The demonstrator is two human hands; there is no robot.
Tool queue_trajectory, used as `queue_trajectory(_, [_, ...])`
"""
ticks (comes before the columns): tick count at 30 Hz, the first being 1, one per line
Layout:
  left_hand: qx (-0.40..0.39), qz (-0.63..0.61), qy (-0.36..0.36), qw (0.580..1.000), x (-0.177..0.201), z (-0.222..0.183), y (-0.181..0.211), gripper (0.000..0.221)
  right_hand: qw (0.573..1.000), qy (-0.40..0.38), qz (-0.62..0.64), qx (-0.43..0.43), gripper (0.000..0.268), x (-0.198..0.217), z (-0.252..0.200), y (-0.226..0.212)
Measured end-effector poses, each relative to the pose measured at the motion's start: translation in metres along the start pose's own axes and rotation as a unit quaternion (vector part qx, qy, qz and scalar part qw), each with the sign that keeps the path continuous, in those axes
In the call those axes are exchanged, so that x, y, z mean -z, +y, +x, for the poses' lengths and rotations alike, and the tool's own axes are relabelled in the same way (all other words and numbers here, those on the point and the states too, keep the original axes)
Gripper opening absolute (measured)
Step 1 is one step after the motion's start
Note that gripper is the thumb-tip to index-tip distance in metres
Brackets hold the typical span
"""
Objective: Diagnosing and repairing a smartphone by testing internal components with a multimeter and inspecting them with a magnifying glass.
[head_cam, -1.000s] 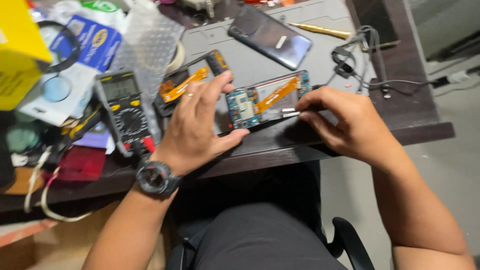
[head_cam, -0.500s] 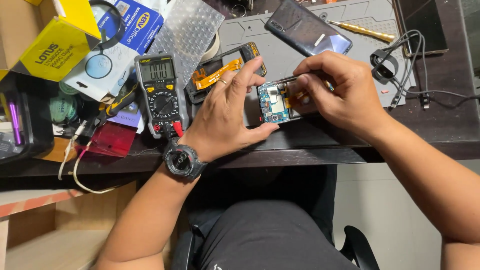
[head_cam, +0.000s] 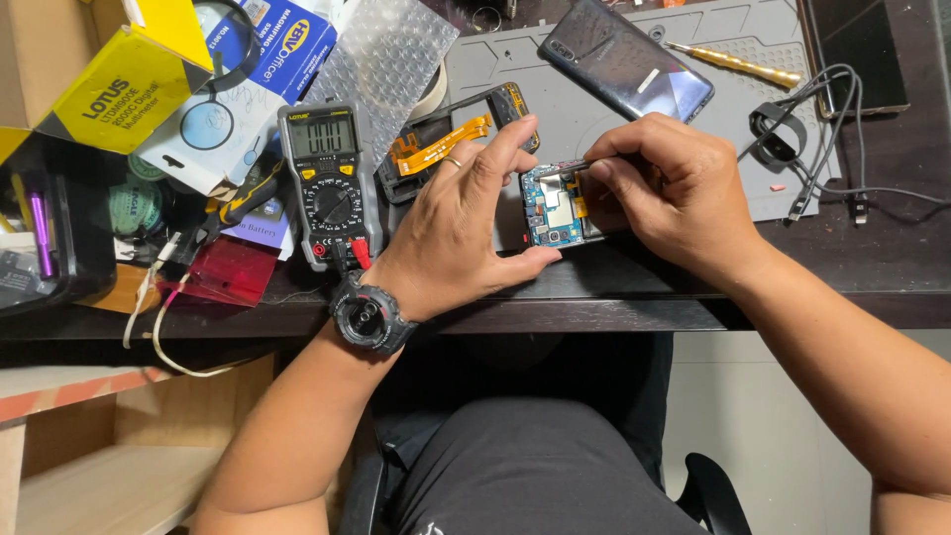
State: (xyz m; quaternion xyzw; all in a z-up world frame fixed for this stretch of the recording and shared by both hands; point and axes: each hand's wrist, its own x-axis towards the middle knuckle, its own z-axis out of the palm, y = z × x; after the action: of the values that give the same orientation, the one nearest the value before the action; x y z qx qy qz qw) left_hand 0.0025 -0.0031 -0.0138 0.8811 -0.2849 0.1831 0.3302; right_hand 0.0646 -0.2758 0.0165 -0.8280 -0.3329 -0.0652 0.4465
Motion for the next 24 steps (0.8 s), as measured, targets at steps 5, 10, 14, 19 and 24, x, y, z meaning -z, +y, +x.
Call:
queue_trajectory(5, [0.002, -0.001, -0.002, 1.000, -0.001, -0.001, 0.000, 0.128, 1.000, -0.001, -0.006, -0.003, 0.010, 0.000, 0.000, 0.000])
queue_trajectory(10, [-0.010, 0.004, 0.003, 1.000, -0.002, -0.002, -0.002, 0.130, 1.000, -0.007, -0.001, -0.002, 0.010, 0.001, 0.001, -0.002])
queue_trajectory(14, [-0.012, 0.004, 0.003, 1.000, -0.001, -0.001, -0.001, 0.130, 1.000, -0.005, -0.009, 0.004, 0.009, 0.000, 0.001, 0.000])
queue_trajectory(19, [-0.007, 0.008, 0.002, 1.000, -0.001, -0.001, -0.001, 0.127, 1.000, -0.008, -0.012, 0.005, 0.008, 0.001, 0.001, -0.001])
queue_trajectory(24, [-0.014, 0.005, 0.008, 1.000, -0.002, 0.000, -0.002, 0.129, 0.971, 0.003, 0.178, -0.159, 0.004, 0.003, 0.003, -0.015])
